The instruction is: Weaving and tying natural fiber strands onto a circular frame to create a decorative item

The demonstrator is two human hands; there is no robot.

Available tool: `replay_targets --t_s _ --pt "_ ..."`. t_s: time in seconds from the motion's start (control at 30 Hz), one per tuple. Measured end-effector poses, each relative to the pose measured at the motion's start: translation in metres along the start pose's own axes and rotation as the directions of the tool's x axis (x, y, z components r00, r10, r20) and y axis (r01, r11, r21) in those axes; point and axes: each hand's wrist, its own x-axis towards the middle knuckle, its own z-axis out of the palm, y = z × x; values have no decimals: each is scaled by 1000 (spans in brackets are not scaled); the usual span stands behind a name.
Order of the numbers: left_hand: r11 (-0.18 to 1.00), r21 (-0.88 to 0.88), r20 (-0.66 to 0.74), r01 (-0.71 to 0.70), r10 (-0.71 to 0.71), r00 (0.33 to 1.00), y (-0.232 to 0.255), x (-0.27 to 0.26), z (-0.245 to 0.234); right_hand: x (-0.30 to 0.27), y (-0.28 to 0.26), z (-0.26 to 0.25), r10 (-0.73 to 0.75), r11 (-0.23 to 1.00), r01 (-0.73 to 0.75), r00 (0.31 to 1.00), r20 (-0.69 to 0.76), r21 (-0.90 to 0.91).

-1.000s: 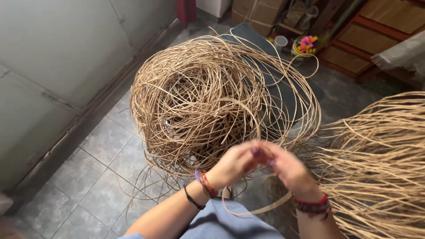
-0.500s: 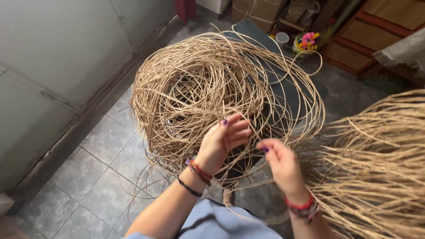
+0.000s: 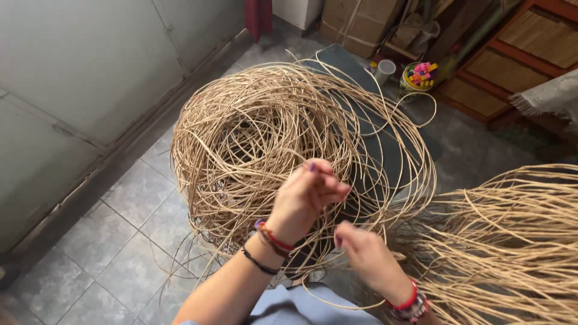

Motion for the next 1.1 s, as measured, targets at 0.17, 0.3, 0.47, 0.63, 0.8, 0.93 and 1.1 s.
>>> replay_targets --t_s 0.17,0.3,0.47,0.63,0.8,0.93,1.1 --pt "968 249 -8 34 -33 999 8 -4 23 -1 12 -10 69 977 -108 977 202 185" --pt "753 648 110 115 -242 964 -30 -35 9 18 -1 -33 82 351 -27 997 -3 936" --pt "403 905 62 138 -446 893 -35 -61 -16 40 -41 -58 66 207 -15 998 2 978" --pt "786 615 4 67 -87 996 -9 -34 -5 16 -4 -22 158 496 182 943 -294 849" --pt "950 308 -57 49 -33 998 1 -15 40 -22 3 21 41 902 20 990 -131 430" --pt "971 229 -71 71 -56 996 -28 -24 23 -36 -17 15 153 918 -168 986 70 361" --pt "891 408 -85 202 -183 979 -60 -78 14 -32 -29 -9 77 699 105 972 -220 707"
